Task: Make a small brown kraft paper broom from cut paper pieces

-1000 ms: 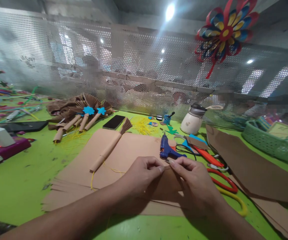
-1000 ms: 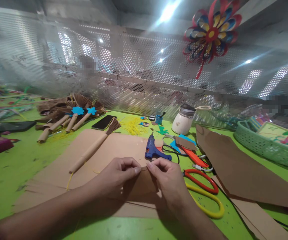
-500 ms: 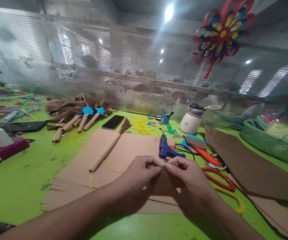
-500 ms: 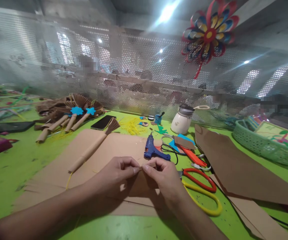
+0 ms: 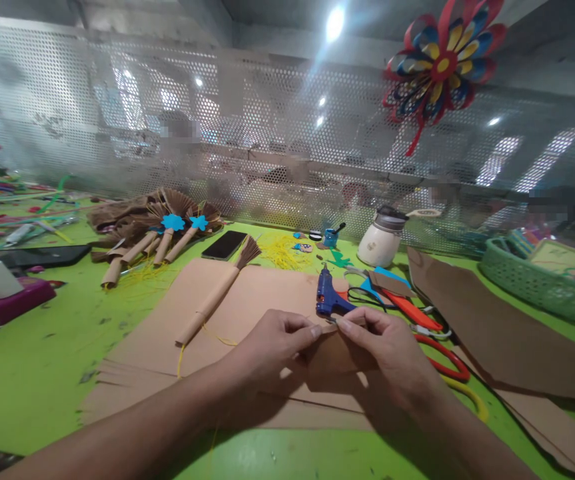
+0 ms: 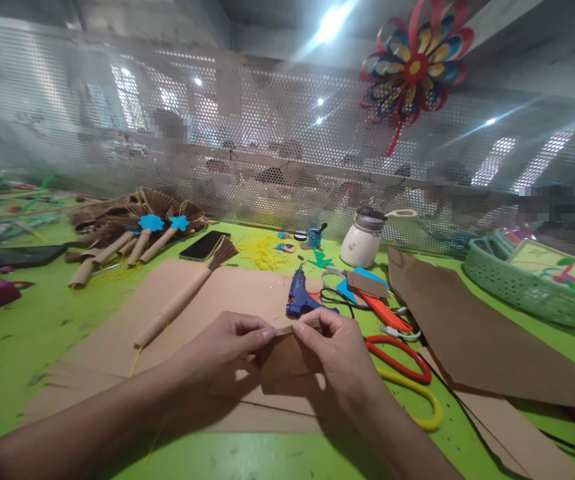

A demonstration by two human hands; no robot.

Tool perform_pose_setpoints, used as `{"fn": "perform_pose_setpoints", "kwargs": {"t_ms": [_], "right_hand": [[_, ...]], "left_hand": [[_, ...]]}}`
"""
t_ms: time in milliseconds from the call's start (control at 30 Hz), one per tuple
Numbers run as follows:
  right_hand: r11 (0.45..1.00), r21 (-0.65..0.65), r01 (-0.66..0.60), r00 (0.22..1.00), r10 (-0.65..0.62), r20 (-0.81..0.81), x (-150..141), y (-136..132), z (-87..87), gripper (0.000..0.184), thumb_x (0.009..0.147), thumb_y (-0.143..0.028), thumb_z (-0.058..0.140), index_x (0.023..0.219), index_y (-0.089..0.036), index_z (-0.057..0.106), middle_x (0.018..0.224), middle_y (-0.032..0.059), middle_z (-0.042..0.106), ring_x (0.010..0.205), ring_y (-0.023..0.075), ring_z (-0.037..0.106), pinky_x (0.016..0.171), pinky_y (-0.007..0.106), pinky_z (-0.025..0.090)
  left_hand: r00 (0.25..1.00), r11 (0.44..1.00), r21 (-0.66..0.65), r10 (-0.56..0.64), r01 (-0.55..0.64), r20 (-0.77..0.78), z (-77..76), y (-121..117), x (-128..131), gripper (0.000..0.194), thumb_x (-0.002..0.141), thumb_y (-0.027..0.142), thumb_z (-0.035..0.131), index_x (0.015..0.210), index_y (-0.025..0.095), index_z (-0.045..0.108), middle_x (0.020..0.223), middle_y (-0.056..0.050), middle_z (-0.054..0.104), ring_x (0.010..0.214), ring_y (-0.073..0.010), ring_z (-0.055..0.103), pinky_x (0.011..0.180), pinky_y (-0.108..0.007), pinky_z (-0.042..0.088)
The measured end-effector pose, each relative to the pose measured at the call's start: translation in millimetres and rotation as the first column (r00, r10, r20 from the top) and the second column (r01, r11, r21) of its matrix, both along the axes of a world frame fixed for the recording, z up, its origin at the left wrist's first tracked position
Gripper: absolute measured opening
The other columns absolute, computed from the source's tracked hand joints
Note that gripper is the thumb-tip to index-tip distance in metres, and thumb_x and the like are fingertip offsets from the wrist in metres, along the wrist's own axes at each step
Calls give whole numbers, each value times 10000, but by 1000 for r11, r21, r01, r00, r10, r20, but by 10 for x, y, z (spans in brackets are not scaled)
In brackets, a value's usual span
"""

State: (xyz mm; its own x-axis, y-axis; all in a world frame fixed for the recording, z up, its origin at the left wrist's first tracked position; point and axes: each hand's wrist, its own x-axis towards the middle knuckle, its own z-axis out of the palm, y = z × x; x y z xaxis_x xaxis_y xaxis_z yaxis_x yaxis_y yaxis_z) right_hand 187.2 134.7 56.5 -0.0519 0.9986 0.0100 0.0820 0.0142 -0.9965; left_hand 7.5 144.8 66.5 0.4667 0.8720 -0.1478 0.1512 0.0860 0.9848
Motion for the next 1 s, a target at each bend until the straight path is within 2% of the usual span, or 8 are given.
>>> {"fn": "perform_pose_setpoints", "kwargs": {"t_ms": [100, 267, 467, 667, 833, 1000], "right_hand": [[1000, 23, -4, 999, 3, 35, 26, 5, -14, 270, 706, -411, 671, 694, -148, 610, 621, 2, 554, 592, 128, 452, 535, 244, 336], [999, 8, -31, 1000, 31, 6, 53, 13, -4, 269, 706, -408, 678, 693, -149, 606, 623, -2, 547, 597, 125, 464, 551, 249, 353], [995, -78, -64, 992, 55, -116, 54, 24, 23, 267, 643, -391, 729, 662, -157, 601, 607, -1, 571, 585, 134, 500, 552, 251, 364], [987, -121, -109, 974, 82, -210, 42, 6, 40, 261, 652, -365, 730, 640, -154, 577, 574, -16, 546, 542, 110, 469, 517, 229, 342], [985, -127, -115, 983, 95, -158, 37, 9, 69, 282, 588, -371, 770, 640, -140, 617, 602, -8, 560, 548, 104, 465, 515, 224, 337], [989, -124, -77, 988, 60, -139, 11, -9, 91, 283, 543, -367, 789, 580, -136, 631, 542, -17, 547, 514, 93, 438, 500, 224, 317]], "left_hand": [[998, 995, 95, 26, -20, -60, -3, 11, 14, 290, 748, 378, 545, 631, 122, 616, 541, 6, 520, 524, -104, 450, 523, -214, 340], [996, 986, 162, -26, 40, -88, -30, -23, 21, 292, 798, 364, 488, 662, 135, 608, 553, 16, 524, 514, -100, 459, 498, -204, 337], [996, 989, 136, -43, 53, -80, -88, 10, 4, 293, 789, 379, 497, 639, 137, 566, 541, 16, 514, 512, -109, 479, 504, -211, 357], [995, 986, 140, -88, 95, -53, -117, 24, 0, 295, 794, 403, 487, 681, 137, 549, 582, 21, 496, 528, -101, 453, 516, -210, 352], [994, 976, 191, -95, 105, -59, -118, -4, 9, 283, 804, 365, 473, 633, 144, 522, 573, 35, 457, 522, -86, 400, 500, -195, 320], [995, 976, 194, -94, 96, -19, -81, -30, 31, 246, 803, 331, 490, 666, 141, 565, 580, 28, 505, 538, -85, 444, 519, -189, 339]]}}
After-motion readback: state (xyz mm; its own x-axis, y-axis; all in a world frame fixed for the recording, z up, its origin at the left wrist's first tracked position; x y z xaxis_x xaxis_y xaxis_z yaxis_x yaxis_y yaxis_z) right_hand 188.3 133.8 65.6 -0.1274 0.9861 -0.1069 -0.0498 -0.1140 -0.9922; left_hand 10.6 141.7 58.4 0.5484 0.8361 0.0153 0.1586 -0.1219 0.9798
